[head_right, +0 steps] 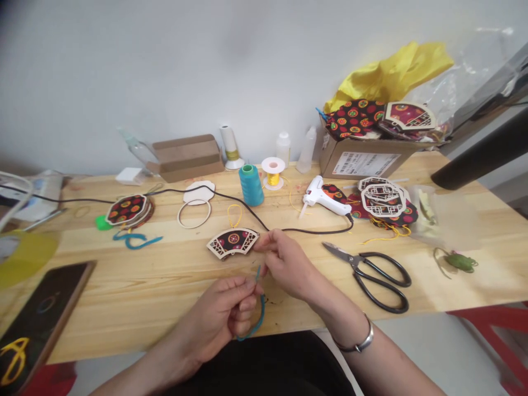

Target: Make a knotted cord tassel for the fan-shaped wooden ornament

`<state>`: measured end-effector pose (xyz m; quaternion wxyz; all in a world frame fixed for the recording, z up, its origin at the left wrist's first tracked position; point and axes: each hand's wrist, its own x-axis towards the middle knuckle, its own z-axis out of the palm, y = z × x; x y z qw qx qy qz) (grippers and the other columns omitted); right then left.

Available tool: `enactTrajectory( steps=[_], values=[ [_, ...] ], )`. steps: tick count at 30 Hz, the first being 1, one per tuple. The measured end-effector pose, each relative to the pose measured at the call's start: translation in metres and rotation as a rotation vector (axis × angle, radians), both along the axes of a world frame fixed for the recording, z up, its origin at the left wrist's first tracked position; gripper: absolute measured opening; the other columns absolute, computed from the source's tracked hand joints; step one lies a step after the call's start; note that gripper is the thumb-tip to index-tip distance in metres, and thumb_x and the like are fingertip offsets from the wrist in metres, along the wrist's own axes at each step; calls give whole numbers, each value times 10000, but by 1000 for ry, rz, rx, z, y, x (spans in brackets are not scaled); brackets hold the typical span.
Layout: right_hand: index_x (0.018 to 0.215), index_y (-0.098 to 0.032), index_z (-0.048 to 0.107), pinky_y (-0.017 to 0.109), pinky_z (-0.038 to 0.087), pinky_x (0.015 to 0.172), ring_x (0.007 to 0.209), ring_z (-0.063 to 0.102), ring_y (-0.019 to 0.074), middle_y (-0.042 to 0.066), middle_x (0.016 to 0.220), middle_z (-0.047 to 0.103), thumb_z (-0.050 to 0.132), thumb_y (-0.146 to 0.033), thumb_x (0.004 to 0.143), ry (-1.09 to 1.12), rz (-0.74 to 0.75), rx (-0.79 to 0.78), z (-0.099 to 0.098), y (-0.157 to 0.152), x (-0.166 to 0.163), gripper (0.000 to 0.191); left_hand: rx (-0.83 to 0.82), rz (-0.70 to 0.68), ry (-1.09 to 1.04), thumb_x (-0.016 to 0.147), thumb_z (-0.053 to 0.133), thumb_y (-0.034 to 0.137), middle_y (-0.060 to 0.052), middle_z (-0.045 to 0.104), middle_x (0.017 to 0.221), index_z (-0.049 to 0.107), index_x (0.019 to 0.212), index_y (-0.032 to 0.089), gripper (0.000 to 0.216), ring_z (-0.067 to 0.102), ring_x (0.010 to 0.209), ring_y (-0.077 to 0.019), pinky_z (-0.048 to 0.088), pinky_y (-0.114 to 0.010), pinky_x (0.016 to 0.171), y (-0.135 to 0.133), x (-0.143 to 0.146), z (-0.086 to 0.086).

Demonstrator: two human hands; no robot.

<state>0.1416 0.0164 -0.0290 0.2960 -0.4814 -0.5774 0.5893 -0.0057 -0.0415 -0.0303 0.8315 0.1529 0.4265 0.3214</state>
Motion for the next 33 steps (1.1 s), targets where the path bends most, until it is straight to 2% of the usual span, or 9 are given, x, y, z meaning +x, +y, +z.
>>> enactTrajectory(
  steps=[5, 8, 10, 13, 17, 21, 27, 29, 33],
  values=[
    [1031, -166, 516, 257, 469, 655, 654, 579, 85, 52, 1037, 604, 336, -11, 753, -141, 83, 201, 15, -5, 6, 366, 3, 14, 26, 818, 578, 291, 76, 330, 502, 537, 726, 124, 195, 213, 409, -33, 95, -221, 424, 0, 0, 4],
    [1185, -201, 510, 254, 455, 719, 699, 569, 89, 25, 991, 628, 334, -3, 784, -178, 335, 299, 28, -6, 11, 480, 25, -17, 20, 824, 572, 298, 74, 330, 504, 535, 720, 124, 206, 219, 414, -36, 97, -220, 422, 1, 0, 6],
    [1168, -192, 540, 240, 454, 723, 712, 572, 94, 9, 905, 648, 347, -2, 787, -192, 515, 292, 34, -6, 13, 468, 30, -40, 16, 824, 572, 316, 76, 327, 501, 537, 724, 127, 216, 214, 411, -36, 94, -220, 418, 1, -1, 6],
    [1057, -180, 606, 255, 451, 763, 809, 594, 126, 20, 904, 671, 381, -19, 787, -329, 587, 326, 37, -3, 17, 386, 7, -30, 29, 805, 593, 327, 80, 324, 491, 532, 712, 134, 223, 205, 401, -33, 92, -215, 413, 1, -2, 5],
    [1058, -188, 614, 294, 440, 795, 922, 597, 172, 60, 1018, 658, 399, -47, 814, -585, 518, 457, 31, 3, 26, 354, -9, 3, 42, 781, 621, 315, 89, 317, 476, 513, 672, 139, 233, 179, 388, -23, 87, -206, 407, 2, -3, 4],
    [977, -166, 631, 297, 447, 740, 851, 605, 183, 74, 941, 639, 401, -62, 825, -785, 403, 536, 27, 13, 34, 295, -15, 26, 47, 787, 616, 302, 90, 325, 474, 513, 672, 138, 226, 174, 383, -17, 96, -193, 399, 3, -4, 4],
    [1132, -185, 557, 353, 447, 876, 1040, 545, 197, 99, 1204, 526, 377, -53, 828, -500, 38, 716, 20, 19, 32, 376, 6, 88, 81, 755, 656, 343, 93, 327, 473, 540, 705, 132, 246, 180, 393, -17, 112, -179, 394, 3, -5, 8],
    [1168, -197, 529, 332, 481, 794, 919, 569, 166, 103, 1240, 490, 394, -79, 841, -410, -99, 732, 20, 16, 28, 372, 29, 123, 115, 743, 668, 359, 92, 331, 476, 560, 726, 126, 257, 186, 407, -21, 126, -171, 396, 4, -6, 10],
    [1170, -194, 520, 263, 470, 602, 673, 530, 100, 111, 1243, 465, 442, -142, 859, -299, -204, 689, 20, 6, 19, 324, 63, 151, 169, 735, 674, 383, 89, 341, 481, 574, 729, 124, 278, 178, 424, -26, 139, -162, 396, 6, -6, 13]
  ],
)
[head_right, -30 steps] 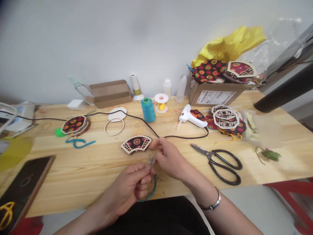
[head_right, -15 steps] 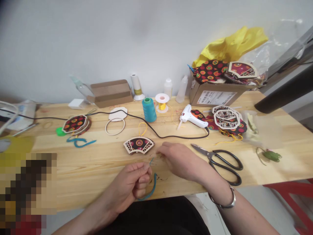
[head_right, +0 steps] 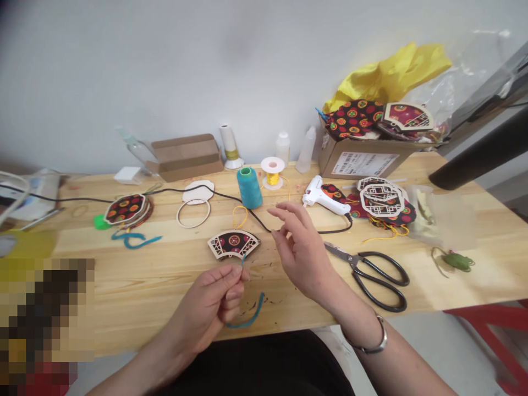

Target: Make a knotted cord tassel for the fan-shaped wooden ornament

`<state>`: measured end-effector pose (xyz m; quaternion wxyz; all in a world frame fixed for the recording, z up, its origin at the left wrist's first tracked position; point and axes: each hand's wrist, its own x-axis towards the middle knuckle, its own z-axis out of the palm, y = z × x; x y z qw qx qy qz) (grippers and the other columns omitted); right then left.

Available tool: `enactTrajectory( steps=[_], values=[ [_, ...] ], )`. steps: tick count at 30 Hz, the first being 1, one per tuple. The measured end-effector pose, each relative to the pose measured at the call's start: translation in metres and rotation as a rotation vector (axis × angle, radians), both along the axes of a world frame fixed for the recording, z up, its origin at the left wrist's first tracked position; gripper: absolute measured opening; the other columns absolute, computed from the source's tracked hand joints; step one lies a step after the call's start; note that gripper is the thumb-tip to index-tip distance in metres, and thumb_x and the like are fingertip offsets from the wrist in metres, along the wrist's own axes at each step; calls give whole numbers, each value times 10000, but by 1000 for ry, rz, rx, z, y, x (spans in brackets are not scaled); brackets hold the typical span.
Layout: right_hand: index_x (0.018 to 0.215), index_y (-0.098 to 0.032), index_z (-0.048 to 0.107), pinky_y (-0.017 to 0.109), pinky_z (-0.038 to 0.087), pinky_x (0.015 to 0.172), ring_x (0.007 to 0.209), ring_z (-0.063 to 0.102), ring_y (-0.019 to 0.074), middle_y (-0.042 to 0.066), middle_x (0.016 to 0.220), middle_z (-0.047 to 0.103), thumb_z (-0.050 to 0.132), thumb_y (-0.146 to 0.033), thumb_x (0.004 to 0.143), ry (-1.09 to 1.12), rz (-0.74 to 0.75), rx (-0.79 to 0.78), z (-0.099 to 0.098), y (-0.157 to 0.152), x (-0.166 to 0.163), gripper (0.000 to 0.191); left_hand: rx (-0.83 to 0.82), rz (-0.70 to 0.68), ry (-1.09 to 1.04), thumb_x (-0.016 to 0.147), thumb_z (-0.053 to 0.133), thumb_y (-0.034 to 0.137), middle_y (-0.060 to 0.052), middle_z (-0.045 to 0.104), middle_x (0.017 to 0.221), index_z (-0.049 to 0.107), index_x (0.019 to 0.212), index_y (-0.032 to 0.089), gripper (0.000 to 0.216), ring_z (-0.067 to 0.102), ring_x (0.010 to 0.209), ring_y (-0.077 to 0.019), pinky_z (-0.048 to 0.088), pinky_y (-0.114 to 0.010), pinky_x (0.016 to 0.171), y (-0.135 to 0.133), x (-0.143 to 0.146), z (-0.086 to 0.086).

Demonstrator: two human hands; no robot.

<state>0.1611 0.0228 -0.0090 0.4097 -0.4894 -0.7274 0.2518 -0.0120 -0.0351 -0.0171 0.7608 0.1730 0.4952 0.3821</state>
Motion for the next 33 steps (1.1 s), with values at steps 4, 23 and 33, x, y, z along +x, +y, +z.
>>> enactTrajectory(
  steps=[4, 23, 33],
  values=[
    [909, -163, 601, 245, 413, 568, 618, 494, 114, 37, 820, 591, 476, -264, 877, 39, -62, -203, 2, -8, -7, 165, 40, 18, 38, 741, 664, 385, 85, 350, 487, 573, 724, 131, 270, 200, 423, -28, 154, -161, 398, 0, 0, 1],
    [619, -137, 569, 195, 222, 417, 438, 337, 34, -50, 532, 531, 739, -336, 650, 728, 145, -936, 0, -22, -39, 263, 143, 2, 74, 786, 620, 319, 75, 348, 477, 606, 709, 128, 206, 211, 423, -38, 155, -183, 402, -6, -3, 1],
    [792, -146, 588, 203, 255, 433, 472, 341, 63, -47, 569, 473, 626, -393, 735, 527, -5, -633, 7, -1, -29, 256, 130, 19, 95, 699, 699, 404, 87, 306, 469, 641, 695, 126, 284, 185, 422, -34, 137, -179, 394, -9, -6, 1]
  ],
)
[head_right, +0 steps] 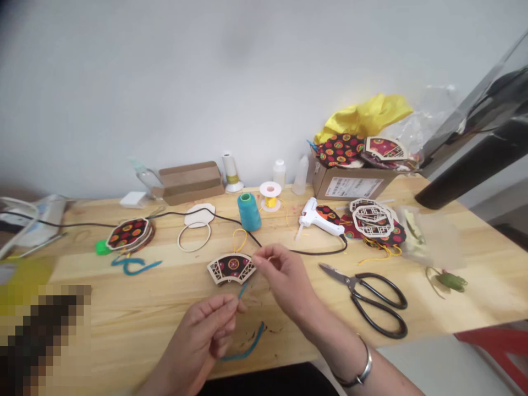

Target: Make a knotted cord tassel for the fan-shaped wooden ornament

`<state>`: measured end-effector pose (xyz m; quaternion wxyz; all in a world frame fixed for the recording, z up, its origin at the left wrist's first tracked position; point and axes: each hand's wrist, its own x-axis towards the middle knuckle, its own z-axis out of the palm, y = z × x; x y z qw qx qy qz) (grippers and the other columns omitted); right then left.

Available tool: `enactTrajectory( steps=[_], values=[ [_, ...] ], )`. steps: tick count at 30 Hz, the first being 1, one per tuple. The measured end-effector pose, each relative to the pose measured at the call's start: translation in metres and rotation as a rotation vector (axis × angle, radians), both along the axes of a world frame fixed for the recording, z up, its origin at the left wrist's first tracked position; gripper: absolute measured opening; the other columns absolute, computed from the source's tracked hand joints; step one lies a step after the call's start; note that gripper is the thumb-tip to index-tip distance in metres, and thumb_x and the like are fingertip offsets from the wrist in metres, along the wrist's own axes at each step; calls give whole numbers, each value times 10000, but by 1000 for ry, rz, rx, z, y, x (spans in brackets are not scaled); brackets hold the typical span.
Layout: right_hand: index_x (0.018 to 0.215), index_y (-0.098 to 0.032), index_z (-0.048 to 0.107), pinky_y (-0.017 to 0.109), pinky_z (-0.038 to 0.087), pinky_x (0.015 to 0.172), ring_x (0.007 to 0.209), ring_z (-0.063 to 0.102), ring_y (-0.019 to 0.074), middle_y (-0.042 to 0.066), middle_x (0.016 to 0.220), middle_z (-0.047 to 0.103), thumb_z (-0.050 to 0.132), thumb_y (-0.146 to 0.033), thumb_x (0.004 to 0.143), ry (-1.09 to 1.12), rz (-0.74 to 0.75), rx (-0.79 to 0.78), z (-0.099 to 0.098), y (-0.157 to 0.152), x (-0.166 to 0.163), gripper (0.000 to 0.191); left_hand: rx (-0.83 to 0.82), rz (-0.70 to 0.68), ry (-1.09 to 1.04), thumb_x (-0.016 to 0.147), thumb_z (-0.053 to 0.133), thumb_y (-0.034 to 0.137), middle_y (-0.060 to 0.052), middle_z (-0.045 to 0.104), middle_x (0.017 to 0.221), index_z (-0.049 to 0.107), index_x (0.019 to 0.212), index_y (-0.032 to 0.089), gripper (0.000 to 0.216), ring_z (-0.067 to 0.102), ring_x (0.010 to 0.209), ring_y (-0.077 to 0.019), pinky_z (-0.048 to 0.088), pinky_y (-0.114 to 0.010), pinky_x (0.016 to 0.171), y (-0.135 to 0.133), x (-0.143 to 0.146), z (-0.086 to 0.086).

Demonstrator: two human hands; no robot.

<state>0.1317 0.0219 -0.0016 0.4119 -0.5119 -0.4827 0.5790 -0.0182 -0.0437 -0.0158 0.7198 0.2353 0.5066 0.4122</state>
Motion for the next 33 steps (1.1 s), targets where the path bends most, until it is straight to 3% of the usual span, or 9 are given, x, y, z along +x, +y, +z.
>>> enactTrajectory(
  steps=[4, 7, 11, 16, 22, 25, 28, 30, 33],
  values=[
    [891, -156, 611, 215, 296, 458, 517, 404, 91, -26, 610, 503, 612, -383, 738, -222, -131, 252, 14, 35, 10, 273, 12, -107, -72, 653, 717, 474, 94, 297, 426, 646, 669, 124, 358, 162, 384, -26, 105, -184, 373, -3, 0, 0],
    [741, -144, 621, 211, 279, 421, 459, 391, 82, -28, 527, 477, 566, -432, 775, -297, 82, 126, 16, 53, 3, 295, 56, -158, -104, 642, 722, 493, 97, 301, 406, 645, 656, 124, 377, 166, 368, -23, 111, -184, 368, -3, 0, 0],
    [748, -141, 613, 187, 211, 363, 422, 437, 62, -16, 583, 518, 572, -499, 775, -142, 314, -74, 10, 60, -12, 361, 63, -169, -111, 646, 720, 501, 92, 317, 410, 649, 663, 121, 387, 169, 376, -25, 115, -186, 381, -4, -4, 4],
    [825, -127, 643, 176, 121, 363, 413, 362, 12, 55, 822, 639, 703, -434, 682, 188, 307, -181, 21, 66, -16, 343, 66, -199, -131, 634, 729, 508, 86, 331, 412, 657, 666, 125, 391, 184, 377, -22, 109, -189, 392, -6, -11, 7],
    [858, -118, 645, 179, 101, 397, 435, 337, 24, 39, 770, 628, 736, -365, 611, 263, 240, -199, 44, 76, -13, 361, 84, -198, -155, 652, 720, 496, 87, 331, 413, 663, 667, 129, 371, 183, 371, -20, 122, -184, 381, -6, -11, 2],
    [870, -129, 639, 191, 152, 405, 440, 329, 45, 10, 693, 589, 631, -357, 710, 16, 243, -71, 41, 73, -11, 279, 109, -173, -178, 661, 716, 481, 96, 304, 406, 666, 668, 136, 349, 173, 366, -22, 127, -180, 371, -7, -10, -1],
    [874, -149, 662, 219, 268, 466, 499, 411, 88, 5, 641, 584, 571, -277, 754, -511, 253, 176, 29, 61, -5, 198, 122, -193, -166, 690, 694, 469, 89, 313, 413, 676, 681, 134, 336, 190, 372, -28, 144, -182, 372, -10, -10, -3],
    [913, -168, 676, 241, 326, 539, 582, 492, 123, 23, 695, 628, 567, -223, 747, -787, 330, 290, 21, 50, -1, 206, 138, -207, -144, 712, 675, 462, 84, 321, 418, 680, 688, 131, 333, 203, 378, -33, 166, -185, 377, -12, -11, -3],
    [1014, -163, 660, 264, 360, 614, 682, 559, 166, 59, 802, 670, 517, -166, 754, -967, 425, 329, 10, 36, 2, 296, 155, -233, -126, 738, 657, 449, 75, 339, 432, 686, 704, 132, 320, 231, 392, -39, 188, -190, 388, -12, -10, -3]
  ],
)
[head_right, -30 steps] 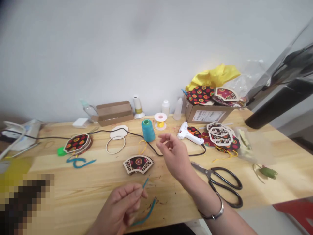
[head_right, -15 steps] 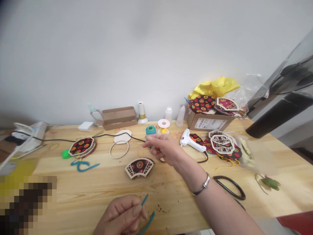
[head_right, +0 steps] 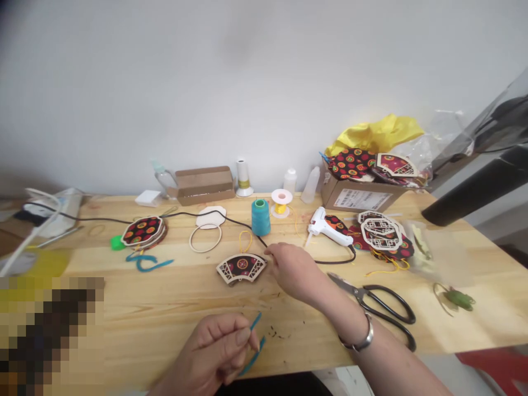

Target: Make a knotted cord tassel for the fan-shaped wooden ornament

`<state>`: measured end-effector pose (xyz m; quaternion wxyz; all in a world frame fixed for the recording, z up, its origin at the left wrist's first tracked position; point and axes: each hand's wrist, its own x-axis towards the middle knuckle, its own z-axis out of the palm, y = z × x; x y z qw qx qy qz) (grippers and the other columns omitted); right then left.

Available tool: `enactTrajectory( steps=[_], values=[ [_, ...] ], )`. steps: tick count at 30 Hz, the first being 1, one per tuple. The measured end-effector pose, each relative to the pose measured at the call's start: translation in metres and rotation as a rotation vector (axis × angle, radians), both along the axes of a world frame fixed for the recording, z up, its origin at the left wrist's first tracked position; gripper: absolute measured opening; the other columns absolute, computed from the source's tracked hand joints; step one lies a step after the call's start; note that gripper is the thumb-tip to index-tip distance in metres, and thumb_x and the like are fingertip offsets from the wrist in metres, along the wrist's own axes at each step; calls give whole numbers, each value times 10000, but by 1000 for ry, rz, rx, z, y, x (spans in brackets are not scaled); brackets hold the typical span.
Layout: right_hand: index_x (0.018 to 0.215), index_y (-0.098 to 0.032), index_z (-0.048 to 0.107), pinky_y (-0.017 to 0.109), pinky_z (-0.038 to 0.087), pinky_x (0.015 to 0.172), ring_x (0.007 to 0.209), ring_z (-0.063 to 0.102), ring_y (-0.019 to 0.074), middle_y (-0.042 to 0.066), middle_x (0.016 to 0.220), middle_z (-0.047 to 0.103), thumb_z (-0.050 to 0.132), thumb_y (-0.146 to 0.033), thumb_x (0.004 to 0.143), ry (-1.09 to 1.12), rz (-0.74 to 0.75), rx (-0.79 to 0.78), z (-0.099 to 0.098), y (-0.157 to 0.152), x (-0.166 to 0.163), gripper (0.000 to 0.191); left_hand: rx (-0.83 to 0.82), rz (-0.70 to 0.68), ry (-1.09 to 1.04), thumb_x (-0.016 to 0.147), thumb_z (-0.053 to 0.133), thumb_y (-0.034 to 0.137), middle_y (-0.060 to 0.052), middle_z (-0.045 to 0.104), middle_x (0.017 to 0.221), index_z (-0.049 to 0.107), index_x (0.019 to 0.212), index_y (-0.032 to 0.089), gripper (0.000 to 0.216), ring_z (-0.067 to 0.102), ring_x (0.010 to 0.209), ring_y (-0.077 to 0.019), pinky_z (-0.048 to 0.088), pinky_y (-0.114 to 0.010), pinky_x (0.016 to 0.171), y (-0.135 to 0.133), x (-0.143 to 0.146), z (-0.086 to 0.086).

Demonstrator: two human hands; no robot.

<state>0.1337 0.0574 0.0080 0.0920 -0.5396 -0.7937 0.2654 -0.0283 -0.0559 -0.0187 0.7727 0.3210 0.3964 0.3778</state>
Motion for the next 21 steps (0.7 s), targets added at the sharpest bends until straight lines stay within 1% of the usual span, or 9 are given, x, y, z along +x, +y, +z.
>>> enactTrajectory(
  steps=[2, 4, 6, 10, 13, 16, 18, 19, 21],
  values=[
    [977, -141, 666, 270, 362, 630, 717, 575, 186, 82, 812, 676, 486, -139, 745, -50, -2, -8, -6, -5, -2, 293, -1, -25, -4, 748, 654, 437, 72, 345, 444, 687, 712, 134, 306, 243, 403, -41, 194, -191, 398, 1, 1, 1],
    [867, -137, 674, 262, 355, 608, 703, 578, 187, 86, 781, 678, 477, -131, 728, -62, -12, -31, -10, -7, -6, 241, -5, -48, -17, 753, 652, 429, 70, 348, 452, 686, 717, 135, 299, 243, 407, -41, 191, -193, 403, 1, 1, 1],
    [776, -147, 664, 243, 338, 562, 637, 563, 165, 69, 718, 671, 483, -143, 720, -48, -8, -57, -13, -7, -11, 190, -6, -64, -23, 756, 650, 426, 67, 355, 458, 684, 719, 133, 297, 245, 409, -41, 187, -194, 405, 1, 1, 1],
    [724, -173, 653, 209, 317, 504, 551, 514, 122, 18, 621, 636, 500, -161, 714, 4, 58, -106, -14, -10, -18, 153, 0, -54, -21, 766, 642, 417, 69, 344, 457, 680, 720, 134, 290, 238, 416, -46, 189, -198, 410, 0, 0, 2],
    [902, -157, 674, 221, 330, 524, 570, 516, 132, 29, 650, 634, 531, -154, 702, 25, 29, -91, -10, -16, -16, 246, 9, -43, -20, 776, 634, 401, 70, 340, 453, 685, 720, 135, 277, 236, 414, -48, 195, -202, 414, 0, -1, 3],
    [1259, -174, 525, 237, 337, 547, 563, 502, 137, 5, 642, 605, 562, -131, 701, 93, -12, -60, -8, -23, -9, 560, 16, -23, -10, 781, 630, 391, 66, 347, 459, 690, 716, 135, 271, 245, 416, -50, 198, -205, 417, -1, -2, 5],
    [1323, -254, 459, 225, 338, 538, 543, 482, 121, -36, 612, 569, 596, -121, 692, 242, 56, -165, -8, -27, -6, 659, 21, -19, -13, 777, 633, 394, 63, 353, 461, 692, 717, 137, 271, 253, 417, -51, 200, -205, 418, -1, -1, 6],
    [1294, -277, 492, 217, 336, 521, 523, 464, 109, -50, 594, 549, 611, -137, 698, 339, 92, -260, -9, -28, -6, 624, 21, -18, -16, 773, 636, 397, 63, 352, 458, 692, 715, 137, 273, 253, 416, -50, 199, -204, 417, -1, -1, 7],
    [1113, -236, 634, 208, 333, 487, 487, 431, 89, -50, 568, 525, 612, -228, 745, 536, 98, -453, -9, -28, -9, 368, 10, -11, -20, 759, 647, 406, 66, 342, 446, 691, 701, 135, 281, 250, 410, -48, 191, -202, 413, -2, 0, 7]
  ],
)
